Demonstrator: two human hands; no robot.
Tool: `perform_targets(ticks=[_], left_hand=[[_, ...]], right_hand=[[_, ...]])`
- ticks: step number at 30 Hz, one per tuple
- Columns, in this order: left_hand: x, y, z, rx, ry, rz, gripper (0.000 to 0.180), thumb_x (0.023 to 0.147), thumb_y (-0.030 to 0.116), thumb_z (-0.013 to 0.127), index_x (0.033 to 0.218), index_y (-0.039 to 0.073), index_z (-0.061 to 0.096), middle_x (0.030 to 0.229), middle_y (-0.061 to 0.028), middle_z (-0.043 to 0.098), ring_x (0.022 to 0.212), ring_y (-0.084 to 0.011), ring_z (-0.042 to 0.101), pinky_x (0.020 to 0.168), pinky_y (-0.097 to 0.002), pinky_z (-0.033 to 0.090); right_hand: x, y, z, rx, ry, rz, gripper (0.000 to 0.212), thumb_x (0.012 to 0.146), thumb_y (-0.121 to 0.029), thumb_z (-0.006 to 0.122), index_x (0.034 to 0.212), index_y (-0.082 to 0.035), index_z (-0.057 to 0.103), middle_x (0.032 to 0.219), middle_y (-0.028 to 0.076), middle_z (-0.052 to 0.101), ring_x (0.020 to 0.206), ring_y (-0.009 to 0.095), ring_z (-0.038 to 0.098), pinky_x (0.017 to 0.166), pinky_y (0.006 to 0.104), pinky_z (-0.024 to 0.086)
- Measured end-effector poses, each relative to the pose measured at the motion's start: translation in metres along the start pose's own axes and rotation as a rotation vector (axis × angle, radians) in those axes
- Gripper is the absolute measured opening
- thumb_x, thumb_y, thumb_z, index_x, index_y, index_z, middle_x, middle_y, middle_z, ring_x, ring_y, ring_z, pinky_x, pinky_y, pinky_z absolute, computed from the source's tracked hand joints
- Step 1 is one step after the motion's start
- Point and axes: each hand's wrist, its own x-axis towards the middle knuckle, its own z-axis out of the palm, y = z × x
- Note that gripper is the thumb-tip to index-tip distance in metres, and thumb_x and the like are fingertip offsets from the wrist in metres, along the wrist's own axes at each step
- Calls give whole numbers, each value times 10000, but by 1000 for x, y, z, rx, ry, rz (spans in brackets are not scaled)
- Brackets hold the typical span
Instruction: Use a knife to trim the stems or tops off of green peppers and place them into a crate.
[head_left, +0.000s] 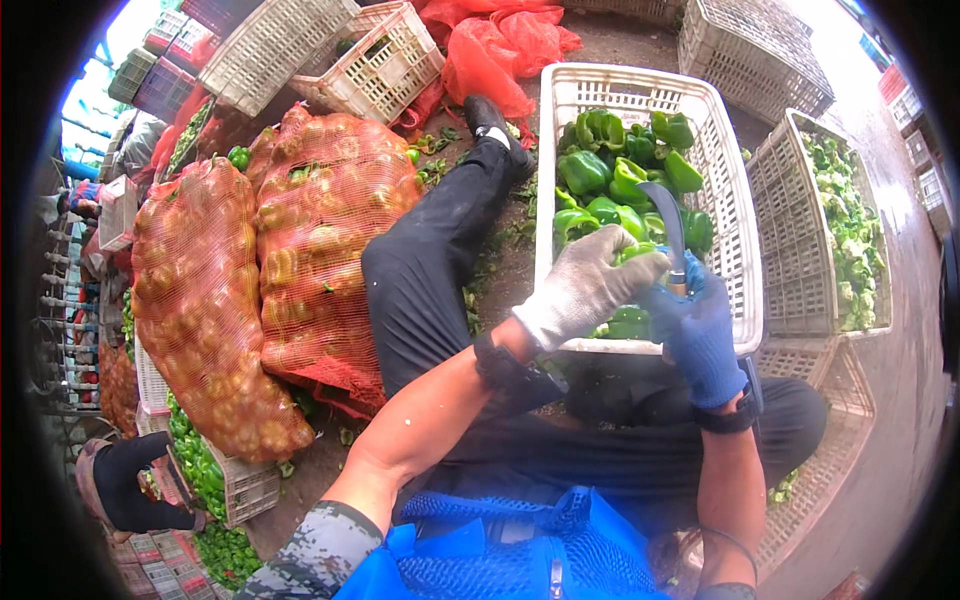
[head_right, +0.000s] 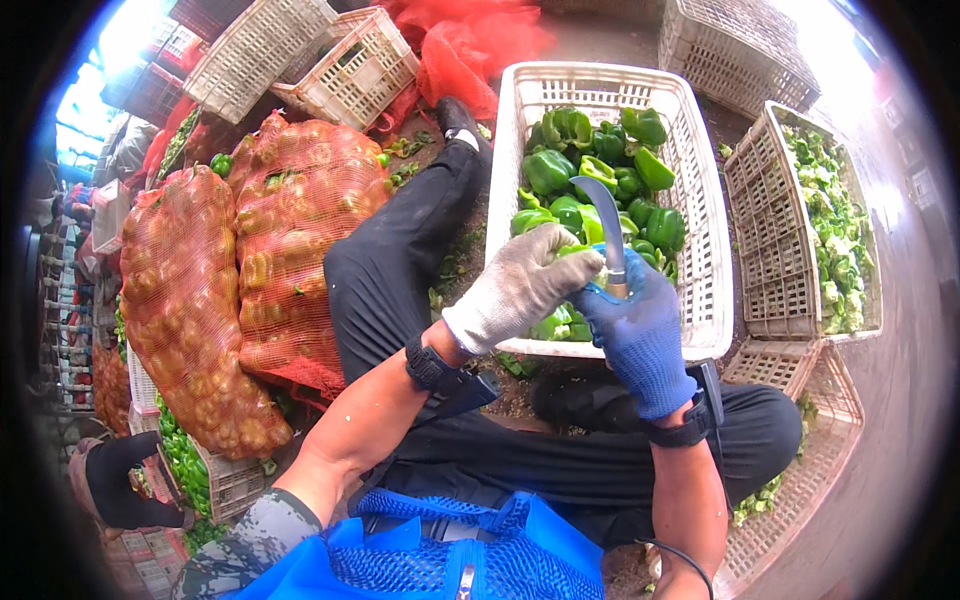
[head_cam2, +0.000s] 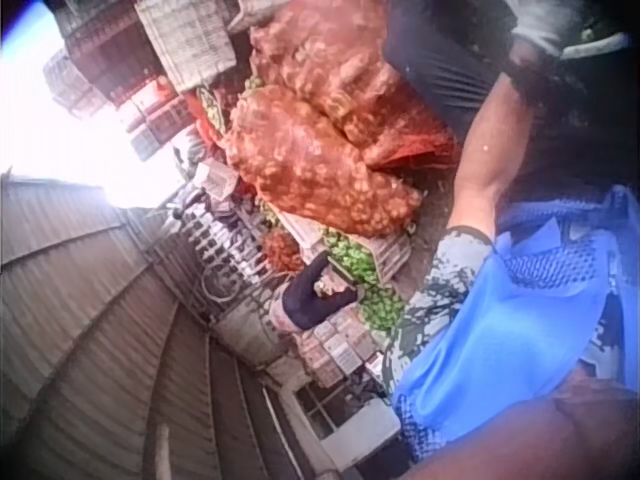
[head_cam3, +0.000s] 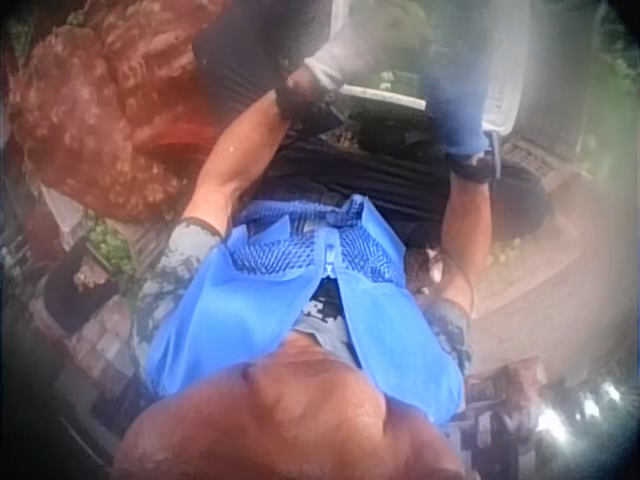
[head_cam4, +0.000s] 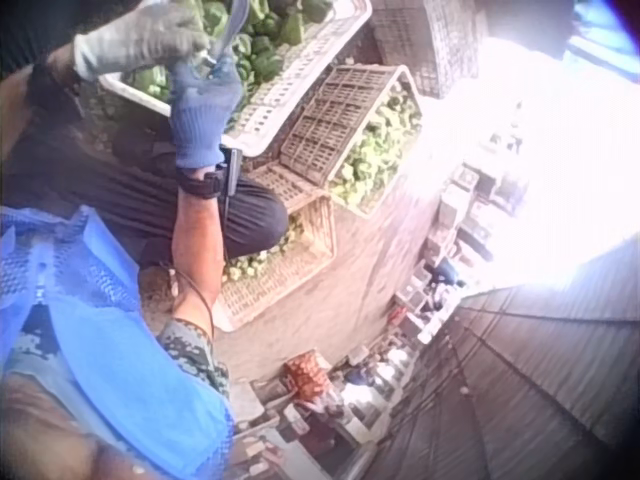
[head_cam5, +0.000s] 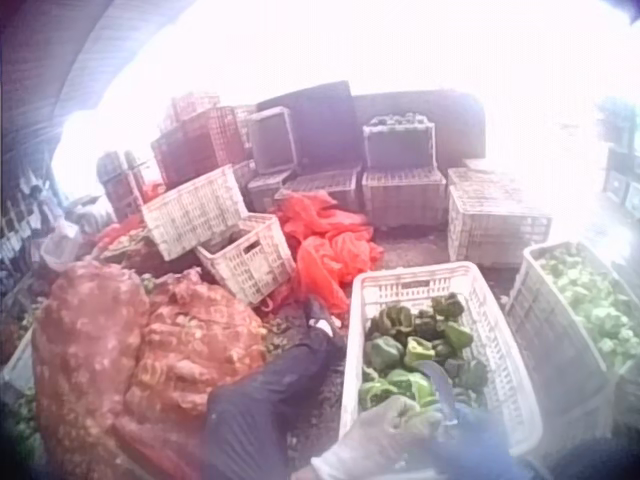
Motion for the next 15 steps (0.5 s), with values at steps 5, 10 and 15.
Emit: perform_targets(ticks=[5, 10, 15], left_hand=[[2, -24, 8, 74, 112, 145, 228, 1023, 273, 696, 1081, 55, 666, 876, -34, 582, 771, -119, 571, 704, -292, 495], [-5, -37, 10, 101, 168, 129, 268, 907, 60, 682, 1168, 32, 622, 1031, -183, 646, 939, -347, 668, 839, -438, 553], [-8, 3, 6, -395, 101, -64, 239, 1084, 291, 566, 1137, 68, 631, 945, -26, 625, 727, -80, 594, 612, -231, 464]], right_hand=[[9, 15, 0, 67, -30, -18, 347, 918, -211, 811, 1184, -10, 717, 748, -31, 644, 590, 39, 541, 526, 237, 427], [13, 14, -8, 236, -95, 103, 314, 970, -256, 776, 1193, -45, 707, 802, -11, 643, 604, 66, 557, 526, 244, 437], [17, 23, -17, 722, -89, 276, 285, 1039, -346, 703, 1212, -128, 646, 928, 32, 655, 623, 87, 530, 525, 241, 435]])
